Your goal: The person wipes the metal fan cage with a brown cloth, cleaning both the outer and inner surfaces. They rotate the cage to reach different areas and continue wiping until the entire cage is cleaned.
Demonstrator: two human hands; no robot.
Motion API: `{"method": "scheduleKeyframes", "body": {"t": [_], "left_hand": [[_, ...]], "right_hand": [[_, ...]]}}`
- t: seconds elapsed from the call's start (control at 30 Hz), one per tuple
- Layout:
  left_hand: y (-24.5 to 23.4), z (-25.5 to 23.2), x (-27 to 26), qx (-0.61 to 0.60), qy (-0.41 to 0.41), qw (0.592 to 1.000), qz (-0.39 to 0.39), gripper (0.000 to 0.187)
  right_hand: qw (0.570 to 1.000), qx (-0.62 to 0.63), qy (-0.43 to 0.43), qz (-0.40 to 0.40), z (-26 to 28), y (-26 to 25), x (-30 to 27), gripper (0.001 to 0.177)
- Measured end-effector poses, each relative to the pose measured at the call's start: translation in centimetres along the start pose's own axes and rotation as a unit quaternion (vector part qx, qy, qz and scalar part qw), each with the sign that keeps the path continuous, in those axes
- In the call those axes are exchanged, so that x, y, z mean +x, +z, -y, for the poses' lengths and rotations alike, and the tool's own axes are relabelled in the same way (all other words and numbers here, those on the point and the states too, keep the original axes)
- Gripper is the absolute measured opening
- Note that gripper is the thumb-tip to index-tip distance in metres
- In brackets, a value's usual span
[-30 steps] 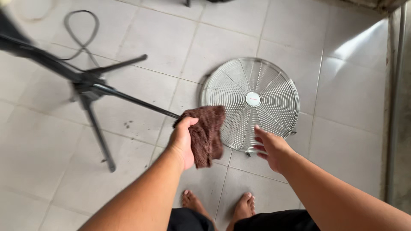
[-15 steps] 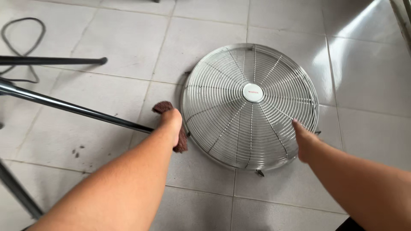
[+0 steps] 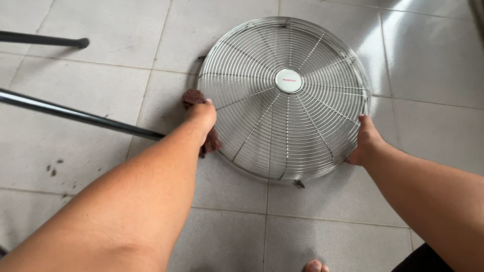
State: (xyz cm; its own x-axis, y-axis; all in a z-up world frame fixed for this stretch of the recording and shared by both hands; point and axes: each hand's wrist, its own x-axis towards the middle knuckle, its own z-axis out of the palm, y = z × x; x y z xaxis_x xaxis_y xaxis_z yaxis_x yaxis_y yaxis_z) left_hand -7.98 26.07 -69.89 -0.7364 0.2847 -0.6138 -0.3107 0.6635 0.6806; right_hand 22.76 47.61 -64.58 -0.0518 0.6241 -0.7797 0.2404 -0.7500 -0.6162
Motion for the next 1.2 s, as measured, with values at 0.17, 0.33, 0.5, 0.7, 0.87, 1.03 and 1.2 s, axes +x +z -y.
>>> {"method": "scheduleKeyframes", "body": {"t": [0.17,0.33,0.5,0.7,0.87,1.03,1.2], "left_hand": [[-0.1,-0.7,0.7,0.003,0.001,1.0,-0.003,0.054],[-1.0,0.5,1.4,0.012,-0.004,1.0,-0.003,0.048],[-2.0,1.1,1.7,-0.013,-0.014,1.0,-0.012,0.044],[-2.8,-0.3,-0.7,-0.144,-0.029,0.988,0.053,0.042],[-6.3,-4.5,-6.9,-0.176,-0.022,0.984,-0.007,0.04],[-11.0,-10.2,-14.4,-0.2,0.021,0.979,-0.047,0.044],[-15.2,-14.7,-19.7,-0.396,0.128,0.909,-0.019,0.051]], "right_hand": [[0.999,-0.008,0.001,-0.039,0.9,-0.2,-1.3,0.073],[0.996,0.063,-0.02,-0.058,0.8,-1.7,1.9,0.066],[0.979,0.154,-0.12,-0.054,3.6,-3.1,4.3,0.057],[0.914,0.002,-0.395,-0.095,12.5,-2.0,-0.7,0.042],[0.889,0.03,-0.456,0.028,18.7,2.8,-11.5,0.038],[0.806,-0.091,-0.578,0.09,21.9,7.8,-21.6,0.04],[0.589,-0.318,-0.743,0.026,20.5,10.4,-27.8,0.048]]}}
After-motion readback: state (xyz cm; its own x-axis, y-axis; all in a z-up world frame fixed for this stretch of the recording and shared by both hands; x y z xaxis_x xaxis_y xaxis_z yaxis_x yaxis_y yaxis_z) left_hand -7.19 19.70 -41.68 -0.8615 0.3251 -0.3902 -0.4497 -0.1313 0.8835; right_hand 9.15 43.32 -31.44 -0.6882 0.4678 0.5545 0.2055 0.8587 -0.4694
